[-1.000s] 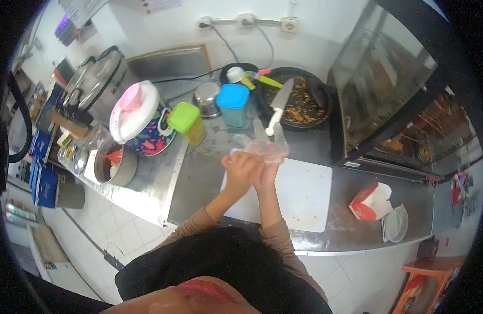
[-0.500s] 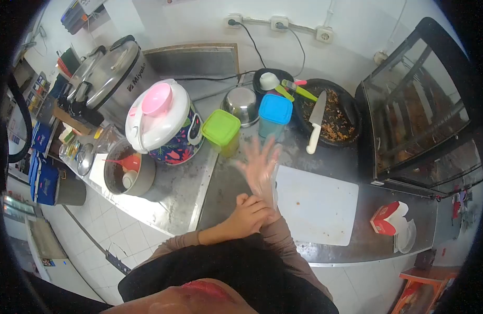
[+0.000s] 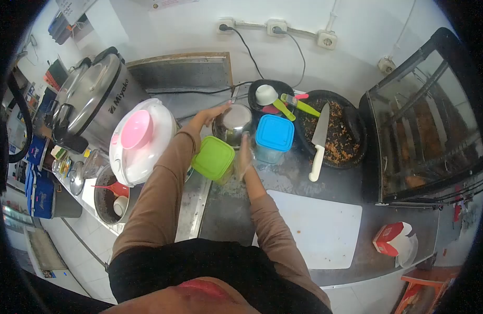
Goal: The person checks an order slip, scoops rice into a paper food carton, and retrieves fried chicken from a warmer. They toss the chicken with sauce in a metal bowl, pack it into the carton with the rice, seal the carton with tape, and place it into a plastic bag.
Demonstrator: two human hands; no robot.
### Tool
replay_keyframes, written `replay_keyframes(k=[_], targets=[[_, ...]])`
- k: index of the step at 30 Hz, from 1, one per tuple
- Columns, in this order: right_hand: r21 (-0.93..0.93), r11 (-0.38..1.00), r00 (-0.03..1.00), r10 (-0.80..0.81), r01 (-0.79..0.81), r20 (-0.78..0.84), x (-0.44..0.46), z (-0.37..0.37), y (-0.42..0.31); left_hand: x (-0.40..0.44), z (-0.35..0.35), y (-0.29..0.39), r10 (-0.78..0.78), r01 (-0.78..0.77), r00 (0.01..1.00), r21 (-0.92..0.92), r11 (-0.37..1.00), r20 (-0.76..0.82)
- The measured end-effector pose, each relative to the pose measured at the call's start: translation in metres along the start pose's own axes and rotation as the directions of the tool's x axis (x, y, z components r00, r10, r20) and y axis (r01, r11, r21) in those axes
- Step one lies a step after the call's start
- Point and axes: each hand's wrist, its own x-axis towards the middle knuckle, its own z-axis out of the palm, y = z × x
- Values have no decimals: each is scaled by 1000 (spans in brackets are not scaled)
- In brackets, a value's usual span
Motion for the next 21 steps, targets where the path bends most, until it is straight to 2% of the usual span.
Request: replay_keyframes(k=[1, 2, 3, 4, 5, 7, 8, 9, 11, 12, 14, 15, 17, 18, 19, 21], targets=[[-215, 968, 989, -141, 131, -34, 8, -1, 4, -13, 0, 5, -56, 68, 969, -40, 997, 239], [-422, 875, 960, -279, 239, -35, 16, -3, 9, -16, -1, 8, -71, 82, 968, -35, 996, 242], [-606, 730, 915, -403, 316, -8, 23, -5, 18, -17, -4, 8, -73, 78, 941, -2, 997, 329], [-687, 529, 845, -474, 499, 249, 48, -30, 52, -16, -5, 6, -79, 73, 907, 30, 997, 414], [-684, 544, 853, -464, 487, 239, 52, -31, 52, -2, -5, 0, -98, 90, 905, 39, 995, 414], [-914, 125, 901, -265, 387, 345, 58, -28, 48, 25, -3, -9, -168, 144, 950, 111, 983, 263], [-917, 169, 875, -404, 360, 269, 55, -28, 52, 30, -6, -10, -210, 194, 921, 82, 978, 327], [-916, 172, 873, -408, 362, 268, 52, -30, 51, 19, -7, -5, -209, 191, 923, 86, 978, 324], [-770, 326, 793, -494, 548, 356, 45, -34, 42, -8, -2, 4, -129, 91, 962, 164, 982, 240], [-771, 323, 790, -502, 548, 351, 39, -32, 35, -6, -1, 3, -123, 83, 962, 170, 982, 244], [-638, 553, 835, -457, 536, 305, 22, -22, 17, 2, 1, -8, -118, 74, 984, 302, 950, 131], [-640, 553, 836, -463, 533, 295, 19, -23, 12, 2, 2, -10, -117, 69, 983, 310, 948, 139], [-573, 680, 889, -366, 457, 275, 17, -21, 3, 0, 0, -10, -211, 173, 972, 290, 941, 104], [-553, 559, 783, -498, 618, 372, 19, -19, 3, -1, -2, -10, -202, 162, 974, 299, 940, 105], [-552, 553, 778, -509, 624, 369, 19, -18, 3, -2, -3, -10, -226, 181, 965, 288, 940, 132], [-445, 780, 898, -366, 440, 246, 14, -16, 0, -6, -5, -11, -272, 219, 944, 262, 940, 189]])
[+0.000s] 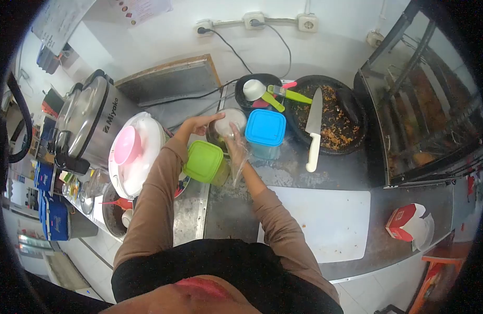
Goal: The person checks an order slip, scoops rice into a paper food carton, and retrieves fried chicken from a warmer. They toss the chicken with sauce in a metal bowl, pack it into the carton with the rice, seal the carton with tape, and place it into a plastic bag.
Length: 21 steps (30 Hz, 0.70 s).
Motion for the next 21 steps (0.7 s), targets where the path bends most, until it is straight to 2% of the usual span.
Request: replay_keyframes(k=[1, 2, 4, 5, 6, 8, 9, 11, 12, 14, 15, 16, 17, 18, 19, 20, 21], targets=[[-265, 953, 989, -139, 149, 57, 3, -3, 11, -3, 0, -1, -13, 13, 1000, -14, 1000, 13], [-268, 950, 987, -151, 160, 54, 3, -4, 14, -5, 3, -2, -2, 2, 1000, -11, 1000, 10], [-195, 981, 1000, -14, 16, 13, 2, -2, 5, -11, 9, -2, 42, -47, 998, -94, 994, -54], [-392, 884, 967, -240, 256, 91, 11, -5, 53, 5, 11, -7, 44, -61, 988, -108, 992, -151], [-393, 882, 966, -245, 260, 87, 12, -6, 45, 12, 10, -7, 50, -66, 987, -105, 992, -152], [-121, 990, 997, -75, 74, -3, 6, -4, 13, 18, 7, -9, 149, -149, 989, -127, 981, -11], [-116, 991, 998, -69, 68, -3, 3, -4, 2, 8, 8, -4, 141, -141, 990, -126, 982, -10], [-115, 991, 997, -76, 74, -15, 1, -3, -14, -25, 10, 11, 178, -190, 975, -83, 978, -137], [-109, 992, 998, -66, 64, -11, 2, -1, -16, -16, 5, 9, 165, -178, 977, -86, 980, -137], [-302, 949, 991, -116, 91, -66, 4, 5, -21, 5, -8, 2, 238, -270, 946, -124, 955, -221], [-395, 903, 973, -216, 167, -83, 1, 7, -27, -5, -7, 3, 233, -264, 947, -120, 957, -221], [-390, 906, 972, -216, 166, -89, 1, 10, -32, -16, -9, 6, 266, -320, 945, -382, 867, -188], [-540, 816, 966, -258, 203, -27, 4, 14, -39, -27, -9, 12, 311, -344, 936, -613, 711, -163], [-674, 700, 957, -288, 236, 36, 6, 17, -47, -30, -9, 13, 320, -348, 934, -601, 720, -158], [-614, 708, 922, -377, 349, 89, 6, 19, -65, -32, -9, 13, 334, -447, 894, -626, 639, -297], [-624, 705, 920, -386, 338, 63, -1, 23, -83, -35, -7, 13, 339, -543, 839, -632, 552, -426], [-591, 693, 881, -468, 412, 66, -11, 26, -103, -63, -3, 20, 307, -529, 847, -628, 570, -434]])
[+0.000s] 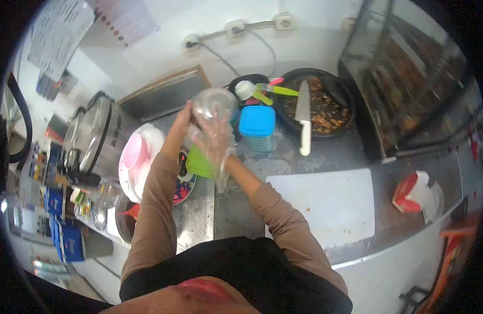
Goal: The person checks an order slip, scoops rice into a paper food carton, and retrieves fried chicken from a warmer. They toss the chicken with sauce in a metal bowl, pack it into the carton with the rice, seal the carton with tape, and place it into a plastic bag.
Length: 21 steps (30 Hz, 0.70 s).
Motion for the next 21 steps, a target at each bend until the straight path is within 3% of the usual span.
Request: replay_keyframes(k=[2, 3, 4, 5, 6, 8, 9, 11, 12, 13, 14, 15, 17, 18, 19, 21], targets=[[-18, 998, 994, -58, 57, -93, -4, -43, -34, 25, -26, -5, 72, -55, 996, -252, 966, 56], [107, 987, 989, -111, 121, -94, -9, -72, -52, -29, -3, 24, 179, -176, 984, -176, 968, 0], [224, 957, 981, -166, 185, -103, -20, -94, -63, -68, 11, 48, 218, -192, 974, -290, 937, 59], [172, 970, 979, -148, 171, -138, -37, -110, -66, -73, 5, 55, 298, -215, 940, -391, 895, 164], [334, 936, 985, -54, 107, -165, -57, -127, -69, -85, 2, 69, 355, -187, 876, -448, 874, 327], [570, 821, 969, 140, 2, -204, -100, -158, -76, -131, 13, 91, 278, -104, 892, -436, 894, 356], [651, 758, 946, 240, -43, -217, -124, -174, -79, -134, 12, 89, 407, -224, 819, -428, 876, 404], [738, 623, 873, 478, -259, -97, -171, -208, -84, -178, 38, 90, 506, -319, 713, -417, 851, 485], [729, 637, 858, 495, -251, -138, -193, -222, -88, -207, 60, 90, 552, -441, 592, -338, 831, 587], [737, 565, 760, 640, -370, -110, -215, -236, -94, -232, 80, 86, 572, -560, 458, -279, 780, 680], [746, 468, 637, 767, -473, -77, -235, -248, -101, -257, 96, 80, 541, -599, 366, -254, 760, 757], [744, 475, 616, 780, -471, -108, -254, -259, -106, -276, 108, 71, 503, -639, 270, -238, 732, 821], [864, 334, 595, 802, -377, -51, -285, -283, -112, -300, 131, 46, 272, -884, -6, -133, 449, 962], [924, 212, 538, 843, -317, -9, -282, -304, -135, -323, 154, 36, 248, -930, -146, -218, 295, 958], [923, 223, 526, 850, -314, -26, -295, -317, -135, -350, 178, 24, 207, -942, -277, -307, 134, 938], [939, 243, 393, 910, -242, -134, -324, -347, -126, -378, 214, -23, 176, -921, -356, -377, 102, 918]])
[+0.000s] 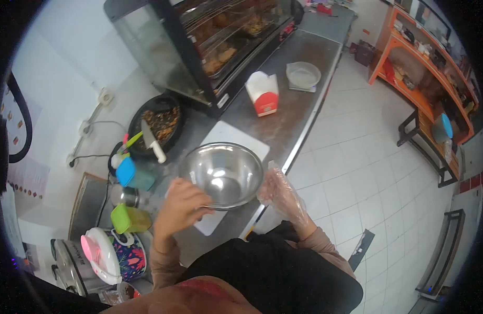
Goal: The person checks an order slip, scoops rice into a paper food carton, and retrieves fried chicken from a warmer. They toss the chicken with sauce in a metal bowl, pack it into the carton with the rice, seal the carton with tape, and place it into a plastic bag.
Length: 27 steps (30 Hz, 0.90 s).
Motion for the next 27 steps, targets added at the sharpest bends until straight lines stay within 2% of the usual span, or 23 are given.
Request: replay_keyframes(k=[1, 2, 4, 6, 9, 11, 12, 13, 14, 16, 17, 18, 20, 22, 24, 25, 26, 27], targets=[[-16, 993, 981, -115, 114, -155, 4, -9, -7, 17, 25, 2, 8, -8, 1000, -6, 1000, -6], [-25, 992, 980, -126, 123, -155, 8, -32, -16, 35, 50, 4, -5, 6, 1000, -71, 997, 19], [-196, 972, 987, -148, 133, -68, 12, -85, -42, 61, 100, 2, -28, 31, 999, -137, 990, 21], [-264, 961, 961, -148, 84, -234, 15, -109, -75, 89, 152, -3, -128, 106, 989, -252, 962, -71], [-361, 930, 981, -127, 68, -143, 43, -180, -106, 124, 213, -6, -243, 220, 967, -238, 946, -73], [-434, 901, 969, -93, -15, -228, 75, -201, -126, 142, 224, -2, -347, 329, 936, -202, 922, -59], [-439, 898, 975, -79, -21, -207, 107, -225, -123, 149, 219, -3, -367, 349, 927, -193, 917, -71], [-780, 586, 916, -399, 217, -46, 148, -255, -114, 152, 210, -4, -431, 413, 902, -239, 879, -22], [-923, 111, 769, -594, 368, 236, 175, -272, -114, 153, 200, -6, -489, 476, 872, -284, 832, 29], [-904, -234, 752, -503, 357, 427, 211, -250, -150, 153, 177, -17, -556, 563, 819, -377, 735, 139], [-929, -239, 851, -384, 284, 359, 217, -229, -173, 149, 168, -24, -569, 556, 819, -358, 751, 79], [-916, -244, 842, -373, 317, 390, 235, -227, -183, 146, 161, -29, -577, 548, 817, -333, 767, 15], [-864, -481, 903, -293, 146, 316, 267, -233, -199, 142, 146, -32, -651, 603, 755, -315, 733, -71], [-873, -469, 894, -323, 135, 312, 290, -247, -198, 140, 149, -32, -721, 663, 675, -300, 686, -156], [-856, -499, 875, -343, 138, 341, 305, -241, -209, 140, 153, -38, -795, 765, 505, -252, 593, -337], [-835, -532, 861, -350, 141, 369, 308, -239, -215, 140, 162, -43, -846, 820, 396, -277, 500, -356], [-819, -545, 858, -322, 178, 401, 322, -232, -222, 143, 173, -45, -853, 829, 360, -289, 478, -378], [-853, -488, 927, -198, 187, 317, 335, -223, -229, 151, 184, -47, -832, 912, 258, -162, 378, -491]])
